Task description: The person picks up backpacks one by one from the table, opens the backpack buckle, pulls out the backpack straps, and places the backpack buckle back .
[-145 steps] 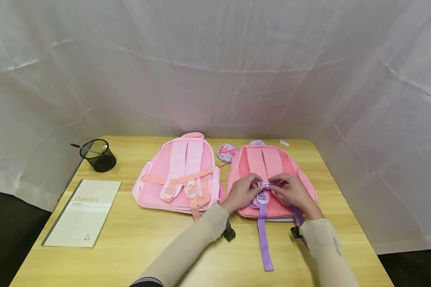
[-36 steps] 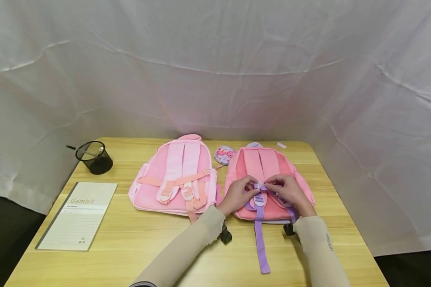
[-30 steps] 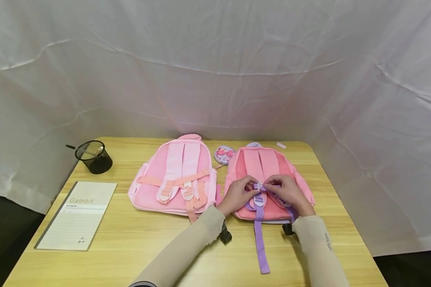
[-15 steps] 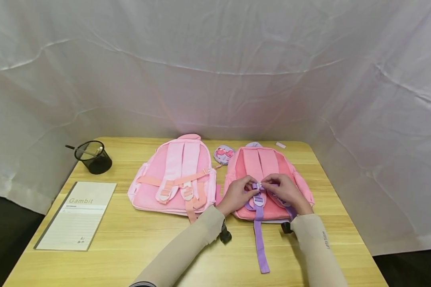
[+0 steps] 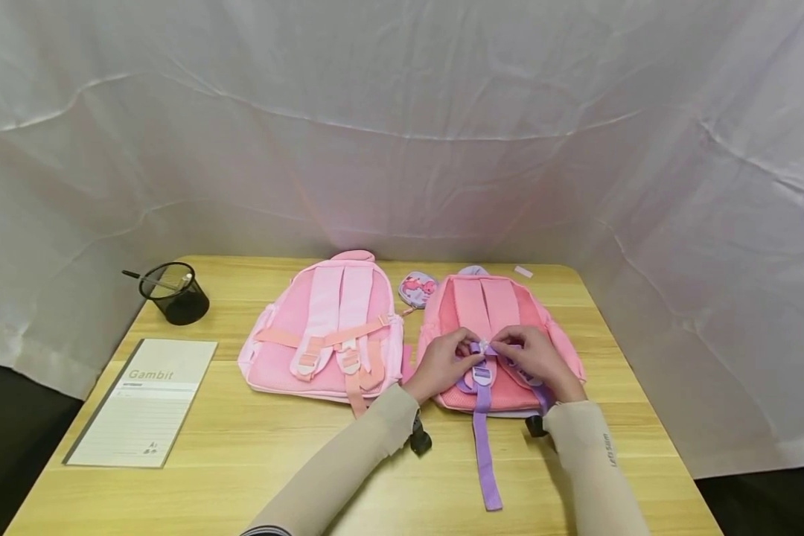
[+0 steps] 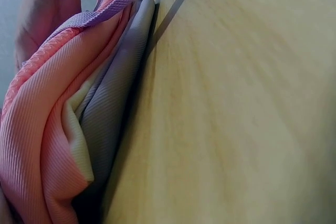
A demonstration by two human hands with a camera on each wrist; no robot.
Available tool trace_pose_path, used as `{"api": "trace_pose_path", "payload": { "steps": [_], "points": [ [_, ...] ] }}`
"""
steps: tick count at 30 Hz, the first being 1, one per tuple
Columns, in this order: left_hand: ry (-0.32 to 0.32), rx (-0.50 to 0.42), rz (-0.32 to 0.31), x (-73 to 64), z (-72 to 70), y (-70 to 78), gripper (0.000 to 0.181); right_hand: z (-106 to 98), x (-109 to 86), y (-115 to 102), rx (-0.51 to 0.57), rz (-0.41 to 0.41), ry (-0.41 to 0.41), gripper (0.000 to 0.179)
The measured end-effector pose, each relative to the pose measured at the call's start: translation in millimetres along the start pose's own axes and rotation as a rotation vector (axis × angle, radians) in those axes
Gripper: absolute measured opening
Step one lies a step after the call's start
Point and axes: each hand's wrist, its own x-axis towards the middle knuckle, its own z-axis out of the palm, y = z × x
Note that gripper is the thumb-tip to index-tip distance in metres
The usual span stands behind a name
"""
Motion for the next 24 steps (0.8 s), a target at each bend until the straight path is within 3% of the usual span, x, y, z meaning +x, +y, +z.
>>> {"api": "trace_pose_path", "payload": {
  "steps": [15, 24],
  "points": [
    [0.003, 0.016, -0.032, 1.0, -5.0, 0.4, 0.023, 2, 3.4, -1, 0.012, -0.047, 0.027, 0.020],
    [-0.014, 0.000, -0.036, 0.6, -1.5, 2.0, 0.024, -4, -3.1, 9, -0.017, -0.020, 0.040, 0.016]
  ]
}}
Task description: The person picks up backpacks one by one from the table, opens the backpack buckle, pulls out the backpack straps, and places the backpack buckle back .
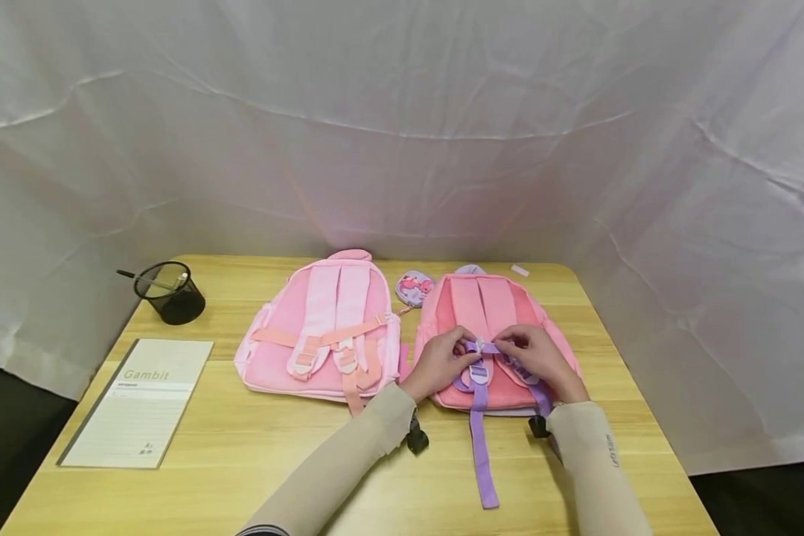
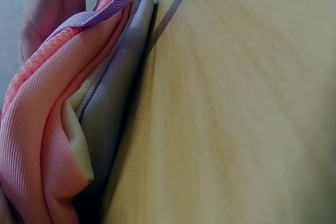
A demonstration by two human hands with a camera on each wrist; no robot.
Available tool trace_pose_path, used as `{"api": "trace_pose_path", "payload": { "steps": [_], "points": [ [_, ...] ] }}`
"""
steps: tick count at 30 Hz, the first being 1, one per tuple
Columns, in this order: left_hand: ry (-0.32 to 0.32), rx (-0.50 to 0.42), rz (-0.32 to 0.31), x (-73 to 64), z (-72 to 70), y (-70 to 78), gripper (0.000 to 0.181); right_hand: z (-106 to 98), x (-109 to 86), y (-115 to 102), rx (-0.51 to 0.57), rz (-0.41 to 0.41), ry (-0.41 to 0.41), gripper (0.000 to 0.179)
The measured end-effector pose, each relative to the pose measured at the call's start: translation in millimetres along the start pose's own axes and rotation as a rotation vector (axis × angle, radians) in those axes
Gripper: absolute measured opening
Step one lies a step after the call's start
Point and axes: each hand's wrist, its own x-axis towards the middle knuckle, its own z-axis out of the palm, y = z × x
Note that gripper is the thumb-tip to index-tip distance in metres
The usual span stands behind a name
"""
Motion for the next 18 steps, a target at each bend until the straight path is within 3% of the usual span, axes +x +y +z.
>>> {"api": "trace_pose_path", "payload": {
  "steps": [18],
  "points": [
    [0.010, 0.048, 0.011, -0.4, 0.5, -0.1, 0.024, 6.9, 3.3, -8.5, 0.018, -0.020, -0.015, 0.014]
  ]
}}
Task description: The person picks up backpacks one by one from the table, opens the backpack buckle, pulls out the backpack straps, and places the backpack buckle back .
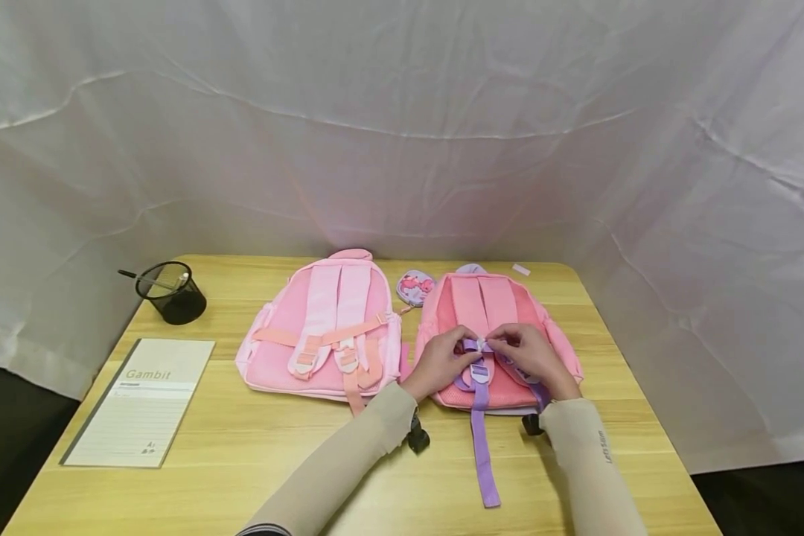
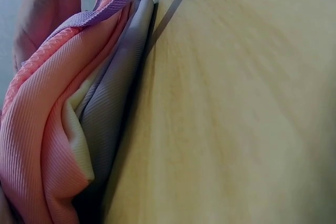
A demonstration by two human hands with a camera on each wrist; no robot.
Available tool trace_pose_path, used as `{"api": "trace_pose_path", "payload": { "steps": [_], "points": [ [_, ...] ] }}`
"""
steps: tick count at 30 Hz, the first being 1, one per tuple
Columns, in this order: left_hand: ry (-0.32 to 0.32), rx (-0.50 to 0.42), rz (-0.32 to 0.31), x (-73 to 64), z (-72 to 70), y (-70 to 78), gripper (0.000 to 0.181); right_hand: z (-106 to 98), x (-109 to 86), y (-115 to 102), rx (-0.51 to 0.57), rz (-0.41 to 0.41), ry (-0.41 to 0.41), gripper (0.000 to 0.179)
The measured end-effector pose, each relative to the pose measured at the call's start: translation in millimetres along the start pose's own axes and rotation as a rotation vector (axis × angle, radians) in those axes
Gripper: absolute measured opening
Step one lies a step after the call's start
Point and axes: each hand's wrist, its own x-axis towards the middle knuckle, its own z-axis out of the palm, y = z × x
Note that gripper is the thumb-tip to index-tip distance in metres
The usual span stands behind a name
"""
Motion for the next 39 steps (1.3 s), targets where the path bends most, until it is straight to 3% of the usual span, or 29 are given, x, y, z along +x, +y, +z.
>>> {"api": "trace_pose_path", "payload": {
  "steps": [15, 29, 39],
  "points": [
    [-0.003, 0.005, -0.008, -0.1, 0.8, -0.5, 0.023, -4.4, -5.0, 7.1, 0.013, 0.043, 0.006, 0.016],
    [-0.012, 0.005, 0.000, -0.9, -0.4, 0.4, 0.023, 1.7, -0.4, 0.9, 0.020, -0.017, -0.004, 0.015],
    [-0.008, 0.012, -0.005, -0.7, 0.4, -0.7, 0.023, -2.3, -5.3, 8.8, 0.021, 0.022, 0.019, 0.021]
  ]
}}
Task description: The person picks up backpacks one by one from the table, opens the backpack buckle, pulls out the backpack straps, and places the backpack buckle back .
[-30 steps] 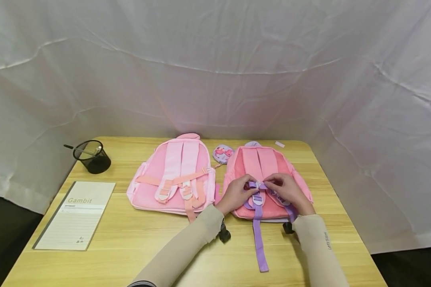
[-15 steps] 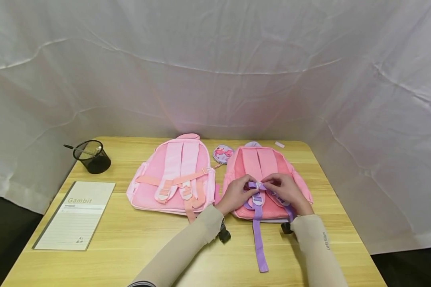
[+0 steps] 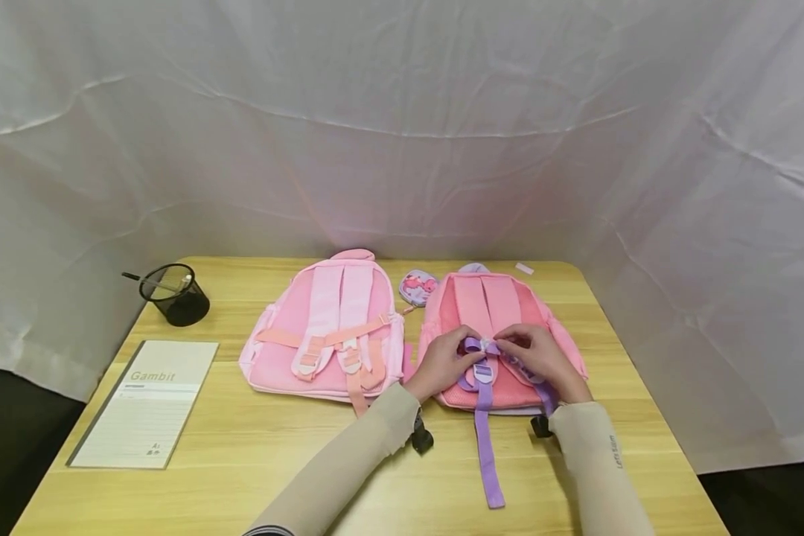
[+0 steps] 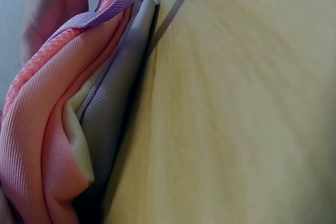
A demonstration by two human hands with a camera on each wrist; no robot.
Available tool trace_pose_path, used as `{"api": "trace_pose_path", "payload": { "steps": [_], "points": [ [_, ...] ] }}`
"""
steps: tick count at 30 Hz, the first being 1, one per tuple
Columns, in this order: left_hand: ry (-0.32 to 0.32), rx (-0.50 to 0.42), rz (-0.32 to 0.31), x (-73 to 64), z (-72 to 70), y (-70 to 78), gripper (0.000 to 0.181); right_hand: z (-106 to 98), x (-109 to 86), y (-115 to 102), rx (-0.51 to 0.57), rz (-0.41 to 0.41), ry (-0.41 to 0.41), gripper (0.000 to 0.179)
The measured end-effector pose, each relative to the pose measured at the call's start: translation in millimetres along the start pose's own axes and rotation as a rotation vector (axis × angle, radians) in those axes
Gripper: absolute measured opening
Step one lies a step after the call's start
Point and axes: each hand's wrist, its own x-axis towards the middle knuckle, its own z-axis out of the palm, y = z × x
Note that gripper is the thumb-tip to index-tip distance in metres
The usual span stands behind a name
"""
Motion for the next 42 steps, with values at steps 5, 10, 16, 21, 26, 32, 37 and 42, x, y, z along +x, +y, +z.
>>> {"api": "trace_pose_path", "payload": {
  "steps": [5, 10, 16, 21, 26, 32, 37, 42],
  "points": [
    [-0.001, 0.006, 0.008, 1.2, 0.7, -0.4, 0.023, -1.8, -2.1, 0.6, 0.001, 0.013, -0.002, 0.021],
    [0.008, 0.001, 0.018, 0.0, -0.5, 0.3, 0.023, -0.4, -1.1, -0.8, 0.007, 0.003, 0.002, 0.020],
    [0.017, 0.005, 0.023, -0.9, -0.6, -0.6, 0.024, 1.9, 0.7, -3.4, 0.019, 0.006, 0.008, 0.016],
    [0.012, -0.006, 0.024, 0.1, 0.5, -1.3, 0.023, 2.5, 1.8, -7.7, 0.012, -0.006, -0.002, 0.015],
    [0.015, 0.001, 0.018, -0.2, 0.0, -0.9, 0.024, 3.3, 2.8, -8.6, -0.017, -0.006, -0.012, 0.015],
    [0.013, -0.006, 0.008, -0.4, 0.2, -0.6, 0.023, 2.5, 2.1, -6.6, -0.006, -0.008, -0.006, 0.017],
    [0.017, 0.002, 0.009, -0.2, 0.3, -0.6, 0.023, 1.3, 0.5, -4.7, 0.008, -0.017, 0.005, 0.018],
    [0.019, -0.005, 0.011, -0.6, 0.4, -0.6, 0.023, 0.4, -1.3, -5.9, 0.023, -0.022, -0.001, 0.020]
  ]
}}
